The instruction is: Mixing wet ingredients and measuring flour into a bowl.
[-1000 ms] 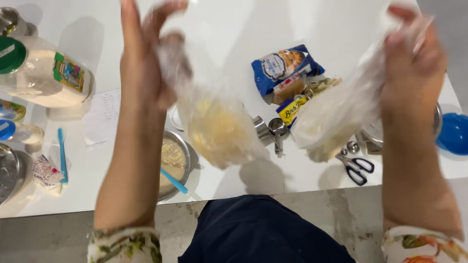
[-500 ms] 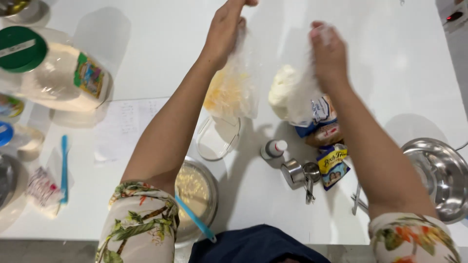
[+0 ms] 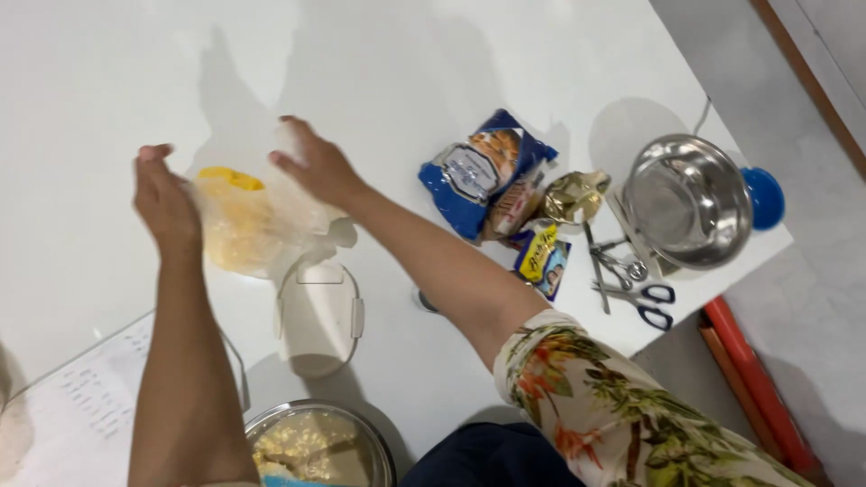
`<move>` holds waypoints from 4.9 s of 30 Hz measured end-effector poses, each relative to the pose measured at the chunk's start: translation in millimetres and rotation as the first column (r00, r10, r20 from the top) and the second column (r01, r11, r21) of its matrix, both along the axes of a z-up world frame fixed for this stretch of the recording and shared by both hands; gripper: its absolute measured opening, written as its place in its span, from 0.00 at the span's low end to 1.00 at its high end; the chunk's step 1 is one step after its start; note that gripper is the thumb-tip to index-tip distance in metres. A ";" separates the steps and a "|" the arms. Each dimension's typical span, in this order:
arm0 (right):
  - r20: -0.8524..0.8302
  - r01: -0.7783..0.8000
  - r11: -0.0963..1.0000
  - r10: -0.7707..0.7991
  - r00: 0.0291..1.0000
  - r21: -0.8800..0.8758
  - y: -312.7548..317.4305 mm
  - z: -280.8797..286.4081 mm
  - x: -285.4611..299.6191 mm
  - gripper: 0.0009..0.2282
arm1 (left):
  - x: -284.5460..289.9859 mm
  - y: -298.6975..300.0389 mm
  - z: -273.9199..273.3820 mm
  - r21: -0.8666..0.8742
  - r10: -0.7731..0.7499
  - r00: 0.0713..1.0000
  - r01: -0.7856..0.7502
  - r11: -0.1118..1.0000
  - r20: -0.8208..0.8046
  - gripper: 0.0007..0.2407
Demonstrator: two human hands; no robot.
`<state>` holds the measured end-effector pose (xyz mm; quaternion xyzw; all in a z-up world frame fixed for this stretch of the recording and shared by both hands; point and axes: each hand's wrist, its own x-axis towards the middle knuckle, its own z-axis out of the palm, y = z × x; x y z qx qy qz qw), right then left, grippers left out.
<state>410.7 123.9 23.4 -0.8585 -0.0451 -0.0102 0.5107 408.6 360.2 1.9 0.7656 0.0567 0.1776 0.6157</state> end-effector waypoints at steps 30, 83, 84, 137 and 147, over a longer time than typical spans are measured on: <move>0.074 -0.186 0.952 0.209 0.975 -0.243 -459.4 -49.4 -385.8 0.13 | -466.4 -334.0 15.2 0.467 0.052 0.983 0.037 0.883 -0.177 0.24; 0.094 -0.392 0.798 0.395 0.914 0.458 195.8 -44.6 -281.1 0.09 | -634.5 198.5 38.7 0.003 0.578 0.683 -0.645 0.764 -0.447 0.26; 0.098 -0.424 0.777 0.431 0.897 0.466 211.5 -41.8 -274.0 0.10 | -616.9 212.7 39.7 -0.006 0.570 0.714 -0.626 0.779 -0.407 0.28; -0.214 0.228 0.173 -0.096 0.972 0.958 212.3 143.7 -332.5 0.32 | -213.8 225.3 246.3 0.037 -0.418 0.906 0.416 0.909 0.072 0.45; -0.421 0.477 0.168 -0.285 0.861 0.863 -55.7 130.5 -532.2 0.35 | -357.3 -71.7 158.9 -0.440 -0.689 0.724 0.626 0.644 0.023 0.35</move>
